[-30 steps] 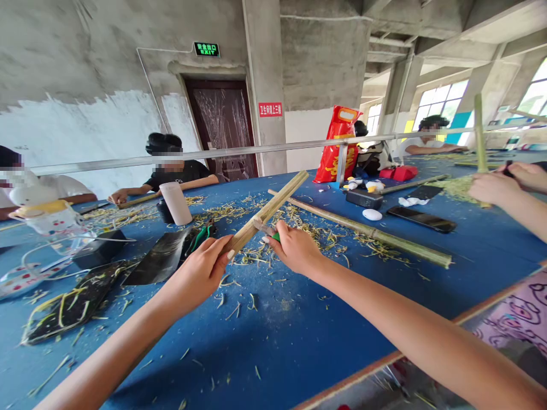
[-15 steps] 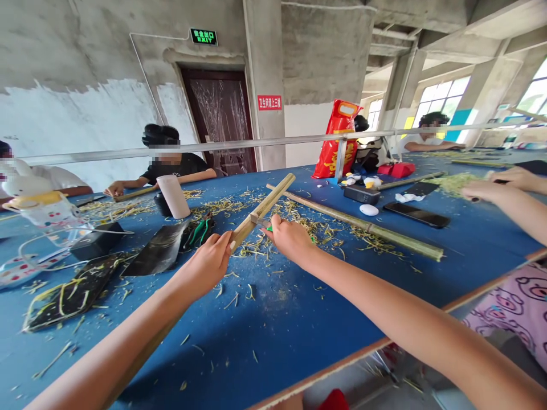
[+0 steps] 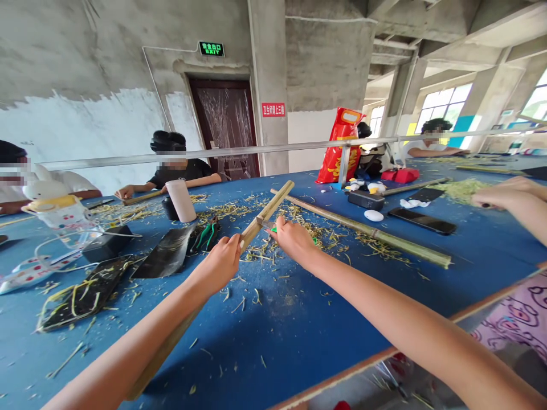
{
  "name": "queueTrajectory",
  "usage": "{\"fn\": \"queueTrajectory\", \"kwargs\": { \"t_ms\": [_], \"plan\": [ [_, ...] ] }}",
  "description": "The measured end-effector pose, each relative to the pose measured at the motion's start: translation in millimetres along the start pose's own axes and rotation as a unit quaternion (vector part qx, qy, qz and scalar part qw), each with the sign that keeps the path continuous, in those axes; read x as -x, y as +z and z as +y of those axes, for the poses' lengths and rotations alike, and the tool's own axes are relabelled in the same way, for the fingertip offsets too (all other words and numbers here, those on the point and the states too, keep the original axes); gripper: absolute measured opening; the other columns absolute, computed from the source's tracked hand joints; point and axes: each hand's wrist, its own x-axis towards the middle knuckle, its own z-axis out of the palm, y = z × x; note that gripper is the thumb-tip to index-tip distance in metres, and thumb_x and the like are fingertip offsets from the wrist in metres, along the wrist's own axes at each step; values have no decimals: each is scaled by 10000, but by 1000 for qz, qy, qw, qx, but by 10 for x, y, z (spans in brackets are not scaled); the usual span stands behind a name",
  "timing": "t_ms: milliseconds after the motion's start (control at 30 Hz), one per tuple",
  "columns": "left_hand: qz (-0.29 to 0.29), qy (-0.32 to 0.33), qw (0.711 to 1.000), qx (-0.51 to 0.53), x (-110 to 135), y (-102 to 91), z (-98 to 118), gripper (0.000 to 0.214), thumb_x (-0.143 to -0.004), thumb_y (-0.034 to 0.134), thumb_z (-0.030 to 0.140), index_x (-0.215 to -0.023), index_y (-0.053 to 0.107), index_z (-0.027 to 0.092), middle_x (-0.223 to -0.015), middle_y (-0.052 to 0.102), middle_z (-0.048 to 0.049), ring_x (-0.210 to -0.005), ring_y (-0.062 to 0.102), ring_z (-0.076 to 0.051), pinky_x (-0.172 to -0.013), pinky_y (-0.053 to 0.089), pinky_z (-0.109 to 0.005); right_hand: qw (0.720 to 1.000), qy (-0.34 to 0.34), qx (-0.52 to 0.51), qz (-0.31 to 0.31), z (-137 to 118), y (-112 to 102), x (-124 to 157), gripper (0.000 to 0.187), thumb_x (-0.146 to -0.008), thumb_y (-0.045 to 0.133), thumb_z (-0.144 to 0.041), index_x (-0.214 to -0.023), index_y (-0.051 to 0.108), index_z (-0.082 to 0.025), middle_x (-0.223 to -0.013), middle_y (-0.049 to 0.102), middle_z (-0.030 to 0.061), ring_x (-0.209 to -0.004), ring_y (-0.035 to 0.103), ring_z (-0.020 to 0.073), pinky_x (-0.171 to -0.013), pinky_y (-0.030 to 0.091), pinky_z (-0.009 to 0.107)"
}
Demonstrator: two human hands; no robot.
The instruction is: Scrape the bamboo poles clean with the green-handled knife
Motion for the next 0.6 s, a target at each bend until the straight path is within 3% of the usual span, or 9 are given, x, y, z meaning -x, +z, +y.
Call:
{"fn": "queueTrajectory", "kwargs": {
  "t_ms": [167,433,600],
  "plan": [
    [-7,-31,999,-4,-11,-19,75,315,-899,234,256,-1038,487,131,-811,523,-61,-589,530,-128,-617,401,-259,1000,3,5,9,16,-8,-17,426,-928,256,-441,-949,470,-73,-705,631,129,-634,627,207,-475,389,269],
    [25,1,998,-53,15,53,64,289,-909,236,280,-1049,451,148,-802,504,-56,-625,532,-147,-591,379,-259,1000,23,11,-1,25,-40,4,437,-928,227,-456,-955,454,-84,-722,634,140,-650,630,208,-482,392,260],
    [5,-9,998,-66,42,14,123,275,-910,229,274,-1034,437,144,-828,520,-71,-611,544,-153,-565,380,-267,1000,21,22,9,47,-42,7,464,-930,182,-461,-937,458,-89,-722,629,139,-661,633,219,-493,402,270]
  ]
}}
